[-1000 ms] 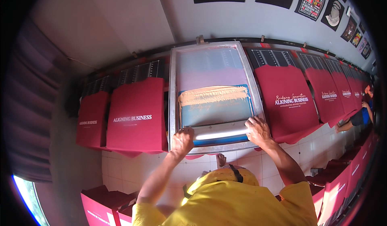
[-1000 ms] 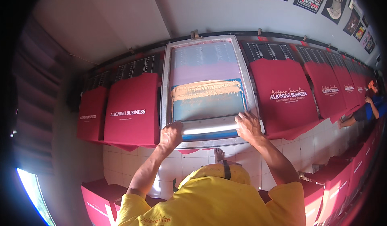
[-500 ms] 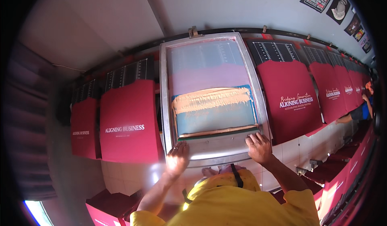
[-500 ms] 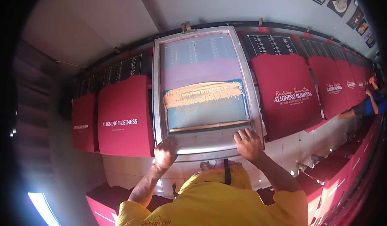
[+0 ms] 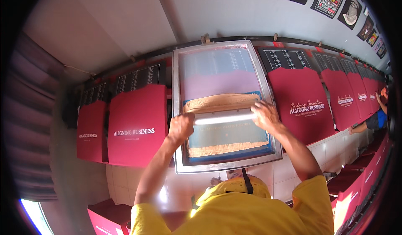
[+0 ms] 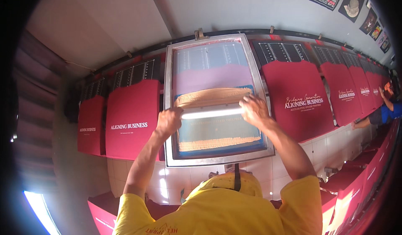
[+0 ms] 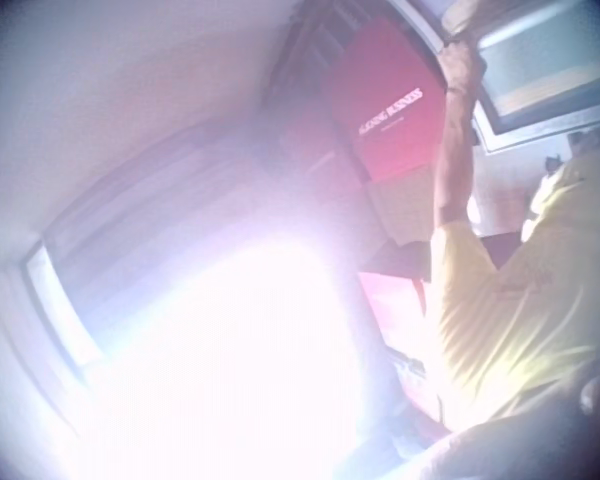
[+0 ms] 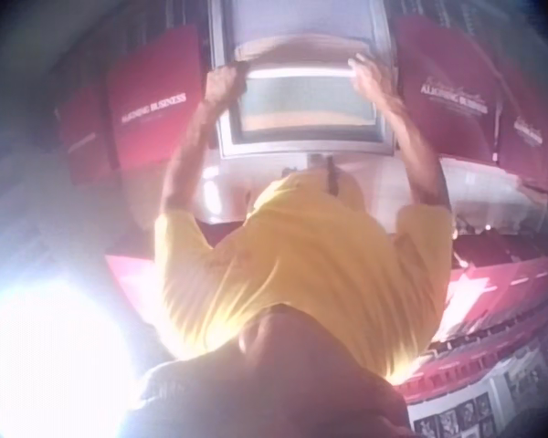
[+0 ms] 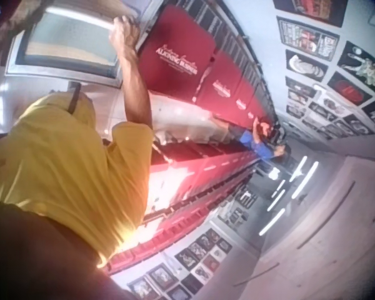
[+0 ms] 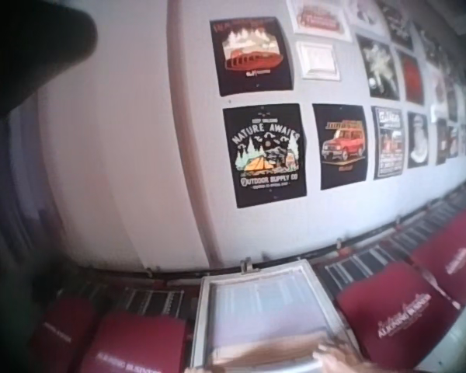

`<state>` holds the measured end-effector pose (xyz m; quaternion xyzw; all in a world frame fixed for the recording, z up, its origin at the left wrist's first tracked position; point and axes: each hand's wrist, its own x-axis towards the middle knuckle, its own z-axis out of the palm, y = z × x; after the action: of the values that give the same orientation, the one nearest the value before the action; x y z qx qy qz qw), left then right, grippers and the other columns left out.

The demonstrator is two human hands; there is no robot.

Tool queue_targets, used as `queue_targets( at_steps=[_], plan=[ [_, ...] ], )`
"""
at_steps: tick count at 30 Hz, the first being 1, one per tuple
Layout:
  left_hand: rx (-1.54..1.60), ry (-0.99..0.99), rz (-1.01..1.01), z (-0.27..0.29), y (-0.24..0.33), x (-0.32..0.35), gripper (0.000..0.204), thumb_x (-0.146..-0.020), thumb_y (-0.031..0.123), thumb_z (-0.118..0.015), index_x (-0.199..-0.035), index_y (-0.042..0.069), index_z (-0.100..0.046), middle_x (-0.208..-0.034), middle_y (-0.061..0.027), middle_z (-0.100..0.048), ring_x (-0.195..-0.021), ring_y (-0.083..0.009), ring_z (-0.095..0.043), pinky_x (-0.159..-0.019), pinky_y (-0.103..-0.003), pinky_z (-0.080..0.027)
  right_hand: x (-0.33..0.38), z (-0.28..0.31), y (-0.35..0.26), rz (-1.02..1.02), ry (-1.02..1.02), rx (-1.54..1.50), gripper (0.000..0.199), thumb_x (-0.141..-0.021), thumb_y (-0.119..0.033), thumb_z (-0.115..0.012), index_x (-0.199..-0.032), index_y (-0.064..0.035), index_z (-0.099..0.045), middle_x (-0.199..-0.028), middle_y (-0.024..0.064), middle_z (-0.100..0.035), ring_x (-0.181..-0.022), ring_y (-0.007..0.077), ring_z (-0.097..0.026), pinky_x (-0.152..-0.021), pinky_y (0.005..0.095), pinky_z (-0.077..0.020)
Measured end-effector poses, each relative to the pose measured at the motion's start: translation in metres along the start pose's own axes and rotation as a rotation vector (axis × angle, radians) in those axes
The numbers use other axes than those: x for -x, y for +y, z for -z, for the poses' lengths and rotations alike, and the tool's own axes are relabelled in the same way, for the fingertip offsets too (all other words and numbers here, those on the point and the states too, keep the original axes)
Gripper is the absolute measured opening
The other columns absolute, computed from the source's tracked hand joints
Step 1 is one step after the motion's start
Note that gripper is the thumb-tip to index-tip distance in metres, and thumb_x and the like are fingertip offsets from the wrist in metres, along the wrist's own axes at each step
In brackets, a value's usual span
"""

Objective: The person performs screen printing on red t-shirts by spreading ink across a mesh screen with a squeegee and lifting the frame to check the result.

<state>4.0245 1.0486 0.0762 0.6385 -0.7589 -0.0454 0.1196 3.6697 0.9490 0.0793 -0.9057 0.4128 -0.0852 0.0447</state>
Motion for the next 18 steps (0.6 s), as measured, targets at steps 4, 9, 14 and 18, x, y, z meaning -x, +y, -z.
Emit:
queue_targets(
  at_steps=[4, 9, 14, 18],
  plan=[
    [-0.042, 0.039, -0.024, 0.013, 0.039, 0.067, 0.012, -0.08, 0.004, -0.06, -0.092, 0.006, -0.059, -0.077, -0.0121, -0.063, -0.063, -0.0272, -0.068, -0.055, -0.039, -0.058, 0.079, 0.007, -0.033, 0.023, 0.099, 0.037, 0.029, -0.075, -0.011, -0.07, -0.104, -0.0079, -0.07, -0.113, 0.012, -0.067, -0.115, 0.0344, -0.06, -0.09, 0.046, -0.0534],
    [0.01, 0.167, -0.027, -0.001, 0.069, 0.13, 0.024, -0.072, 0.003, -0.065, -0.096, 0.004, -0.064, -0.096, -0.0132, -0.07, -0.084, -0.0276, -0.072, -0.067, -0.036, -0.06, 0.127, 0.011, -0.067, 0.068, 0.144, -0.001, 0.029, -0.068, -0.009, -0.063, -0.096, -0.0035, -0.068, -0.091, 0.0062, -0.064, -0.087, 0.0235, -0.06, -0.072, 0.0371, -0.0514],
    [-0.025, 0.23, -0.053, -0.016, 0.058, 0.108, 0.029, -0.071, 0.0, -0.063, -0.099, 0.002, -0.066, -0.096, -0.0149, -0.07, -0.075, -0.0265, -0.071, -0.061, -0.034, -0.059, 0.102, 0.0, -0.055, 0.049, 0.142, 0.032, 0.011, -0.069, -0.005, -0.061, -0.08, -0.0067, -0.062, -0.083, 0.006, -0.059, -0.081, 0.024, -0.06, -0.069, 0.0376, -0.0516],
    [0.022, 0.151, -0.033, -0.023, 0.023, 0.052, 0.02, -0.079, 0.001, -0.061, -0.098, 0.005, -0.065, -0.089, -0.0111, -0.068, -0.066, -0.0279, -0.068, -0.054, -0.037, -0.056, 0.048, -0.005, -0.03, 0.047, 0.13, 0.08, 0.014, -0.068, -0.006, -0.064, -0.081, -0.0046, -0.064, -0.087, 0.0088, -0.062, -0.088, 0.027, -0.063, -0.073, 0.0393, -0.0546]
  ],
)
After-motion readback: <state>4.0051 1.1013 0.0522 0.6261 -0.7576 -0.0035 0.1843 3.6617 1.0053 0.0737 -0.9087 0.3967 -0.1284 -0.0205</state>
